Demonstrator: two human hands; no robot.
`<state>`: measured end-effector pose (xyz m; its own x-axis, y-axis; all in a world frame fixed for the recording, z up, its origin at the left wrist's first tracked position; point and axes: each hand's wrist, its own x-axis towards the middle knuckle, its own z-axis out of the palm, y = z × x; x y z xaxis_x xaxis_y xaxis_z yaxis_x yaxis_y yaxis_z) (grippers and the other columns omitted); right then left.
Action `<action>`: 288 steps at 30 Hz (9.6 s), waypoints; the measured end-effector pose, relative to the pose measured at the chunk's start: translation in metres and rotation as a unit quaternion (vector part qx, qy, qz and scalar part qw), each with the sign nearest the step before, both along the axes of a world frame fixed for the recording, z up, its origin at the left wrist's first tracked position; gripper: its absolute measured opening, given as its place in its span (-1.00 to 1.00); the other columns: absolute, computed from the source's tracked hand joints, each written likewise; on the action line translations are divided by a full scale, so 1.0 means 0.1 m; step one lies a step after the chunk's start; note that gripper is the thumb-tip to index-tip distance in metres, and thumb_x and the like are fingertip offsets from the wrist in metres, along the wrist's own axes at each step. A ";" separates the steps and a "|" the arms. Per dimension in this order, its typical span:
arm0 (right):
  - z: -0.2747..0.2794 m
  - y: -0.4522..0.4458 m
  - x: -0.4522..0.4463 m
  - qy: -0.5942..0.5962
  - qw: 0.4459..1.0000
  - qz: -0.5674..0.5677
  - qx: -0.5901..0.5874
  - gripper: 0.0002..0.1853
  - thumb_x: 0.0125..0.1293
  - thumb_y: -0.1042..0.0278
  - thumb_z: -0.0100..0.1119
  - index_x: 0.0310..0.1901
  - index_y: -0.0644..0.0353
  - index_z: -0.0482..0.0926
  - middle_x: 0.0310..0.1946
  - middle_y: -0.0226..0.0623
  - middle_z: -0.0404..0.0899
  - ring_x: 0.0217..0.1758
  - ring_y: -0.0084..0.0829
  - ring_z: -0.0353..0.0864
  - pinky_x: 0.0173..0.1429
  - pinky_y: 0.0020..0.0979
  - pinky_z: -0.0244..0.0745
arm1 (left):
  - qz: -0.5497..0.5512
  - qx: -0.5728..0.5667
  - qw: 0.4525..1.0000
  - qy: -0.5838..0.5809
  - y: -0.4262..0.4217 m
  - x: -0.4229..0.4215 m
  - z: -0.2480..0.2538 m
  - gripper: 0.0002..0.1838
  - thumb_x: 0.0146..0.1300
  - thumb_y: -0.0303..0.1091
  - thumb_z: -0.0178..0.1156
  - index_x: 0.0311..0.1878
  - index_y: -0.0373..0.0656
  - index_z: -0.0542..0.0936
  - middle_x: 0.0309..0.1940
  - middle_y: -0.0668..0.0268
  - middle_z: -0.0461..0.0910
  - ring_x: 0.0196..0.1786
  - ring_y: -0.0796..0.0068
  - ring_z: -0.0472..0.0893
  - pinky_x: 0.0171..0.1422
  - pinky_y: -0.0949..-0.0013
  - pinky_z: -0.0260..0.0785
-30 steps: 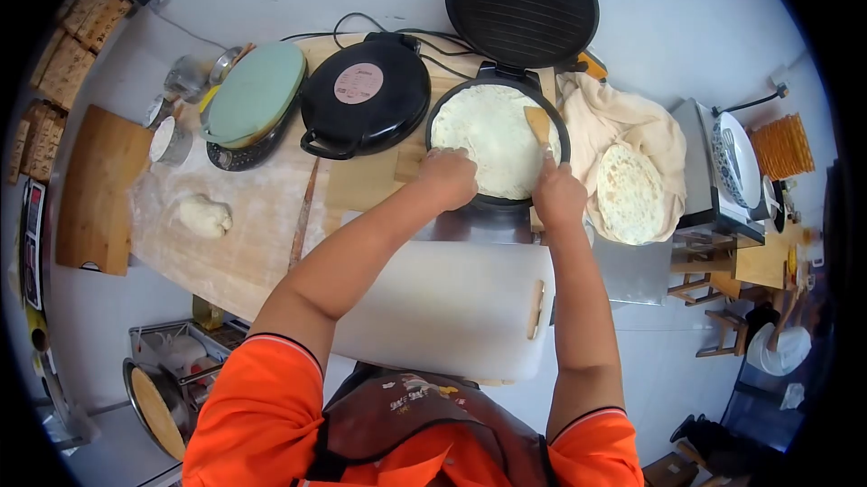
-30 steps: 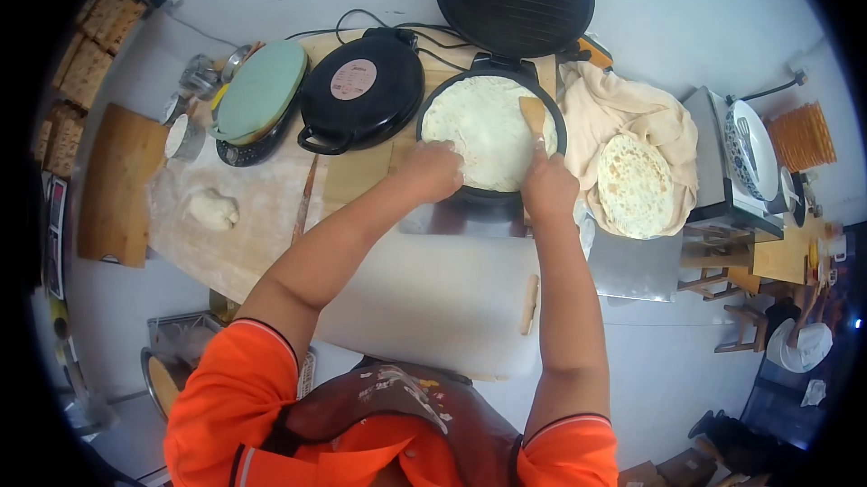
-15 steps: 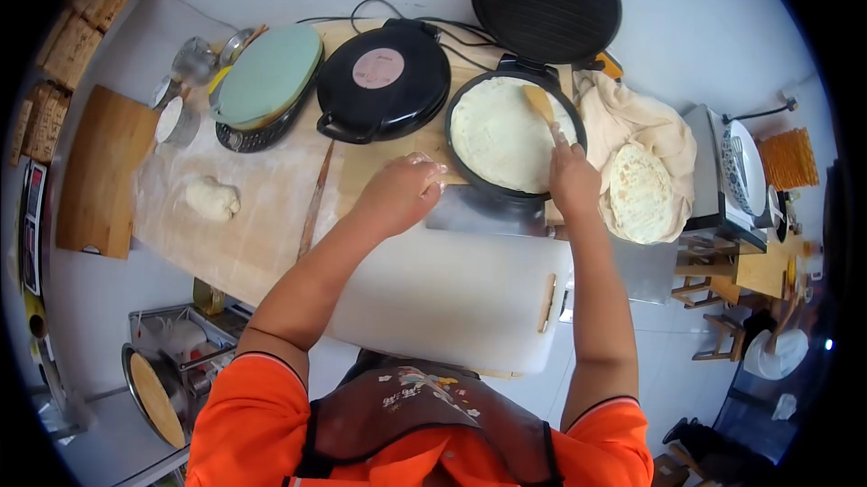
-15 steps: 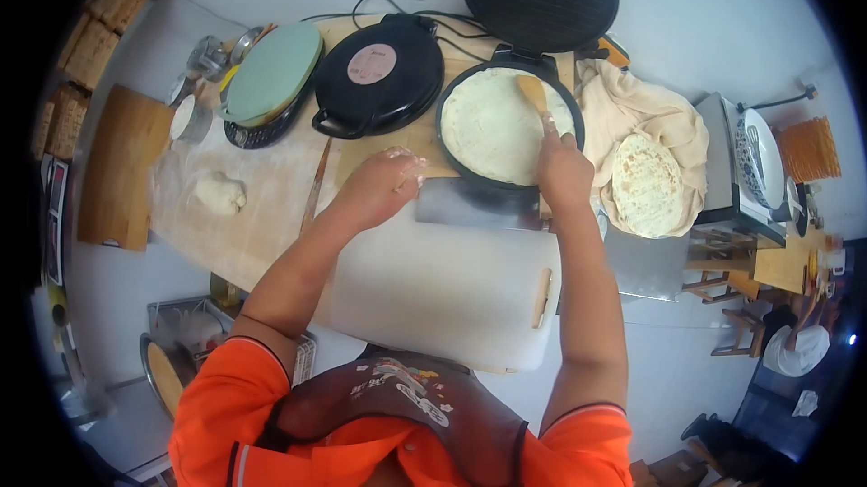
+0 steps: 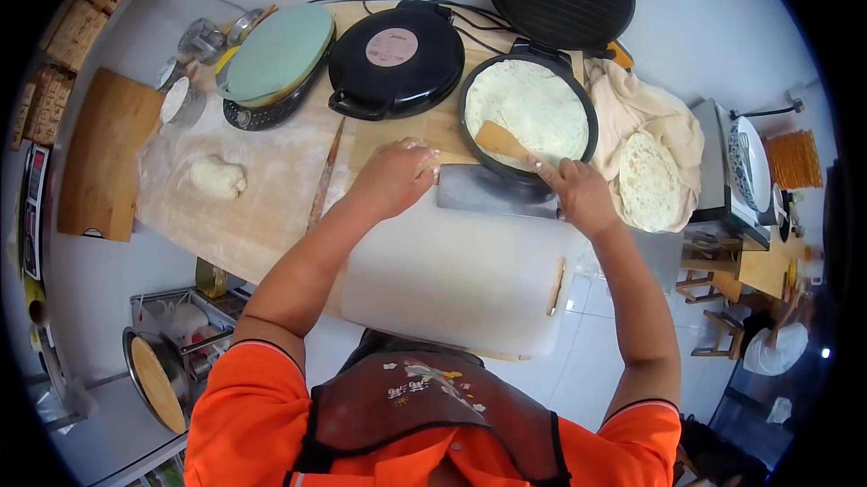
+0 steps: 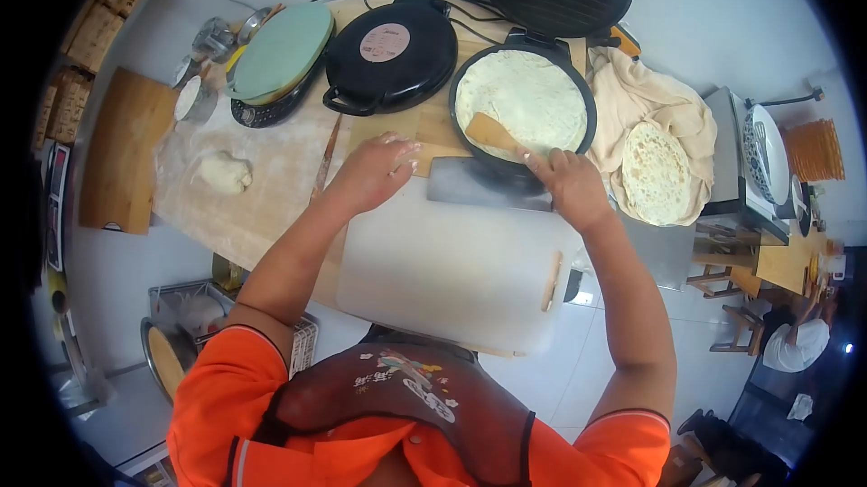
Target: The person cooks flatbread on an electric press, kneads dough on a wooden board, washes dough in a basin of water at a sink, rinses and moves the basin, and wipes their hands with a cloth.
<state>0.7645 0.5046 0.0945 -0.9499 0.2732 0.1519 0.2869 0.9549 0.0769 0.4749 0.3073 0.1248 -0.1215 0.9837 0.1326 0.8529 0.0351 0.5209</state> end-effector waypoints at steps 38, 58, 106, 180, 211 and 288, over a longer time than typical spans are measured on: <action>0.74 0.09 0.11 0.096 0.989 -0.021 -0.108 -0.43 0.01 0.62 0.17 0.12 -0.04 0.64 -0.46 -0.28 0.37 -0.39 -0.25 0.51 -0.34 -0.23 0.46 | 0.008 0.083 0.994 0.068 2.33 -1.00 0.92 -0.56 0.36 -0.04 0.07 -0.01 -0.24 0.66 -0.07 0.01 0.68 0.02 0.07 0.65 0.15 0.19 0.42; 0.25 -0.07 -0.10 0.177 0.978 -0.021 -0.104 -0.57 0.16 0.45 0.12 0.11 0.04 0.61 -0.44 -0.28 0.44 -0.34 -0.24 0.56 -0.27 -0.23 0.46 | 0.099 0.075 0.987 -0.099 4.22 -0.75 1.52 -0.36 0.42 0.17 -0.06 0.04 -0.32 0.61 -0.04 -0.12 0.66 0.03 -0.13 0.64 0.16 0.02 0.45; 1.37 2.22 1.35 0.274 0.943 -0.186 -0.034 -0.78 0.34 0.51 0.10 -0.03 0.23 0.63 -0.03 -0.19 0.58 0.02 -0.15 0.61 0.12 -0.30 0.49 | -0.167 -0.066 0.890 -0.419 3.96 2.55 -0.30 -0.54 0.42 -0.11 0.12 0.21 -0.27 0.50 0.13 0.12 0.57 0.21 0.28 0.54 0.22 0.25 0.42; -0.62 0.13 2.73 0.209 0.804 -0.515 -0.210 -0.57 0.41 0.23 0.08 0.22 0.29 0.50 0.31 -0.01 0.40 0.41 -0.03 0.35 0.42 -0.18 0.31 | -0.353 -0.271 0.888 0.114 2.40 2.83 -0.59 -0.42 0.36 -0.14 0.05 0.42 -0.08 0.35 0.41 0.16 0.35 0.47 0.21 0.30 0.54 -0.07 0.03; 0.37 -4.04 -0.83 0.254 0.873 -0.191 -0.370 -0.69 0.50 0.33 -0.01 0.11 0.34 0.57 0.06 -0.08 0.62 0.17 -0.23 0.59 0.29 -0.32 0.39 | 0.227 0.236 0.473 -0.818 -5.49 -1.56 -0.28 -0.23 0.12 -0.70 0.03 0.47 -0.39 0.11 0.37 0.05 0.30 0.12 0.38 0.55 0.18 0.43 0.45; -0.51 -5.25 -6.99 0.159 0.960 -0.027 -0.230 -0.53 0.39 0.14 0.06 0.17 0.34 0.50 0.34 0.07 0.36 0.34 0.12 0.38 0.41 0.01 0.24 | 0.173 -0.096 0.465 -0.863 -3.84 -5.41 -1.11 -0.17 0.39 0.44 -0.28 0.60 0.24 -0.04 0.56 0.34 0.05 0.45 0.23 0.26 0.45 0.02 0.13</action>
<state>0.0657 -0.0205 0.0440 -0.8575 0.4290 0.2839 0.2764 0.8496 -0.4492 -0.0657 -0.0767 0.0141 -0.0398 0.8396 -0.5418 -0.9036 0.2012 0.3781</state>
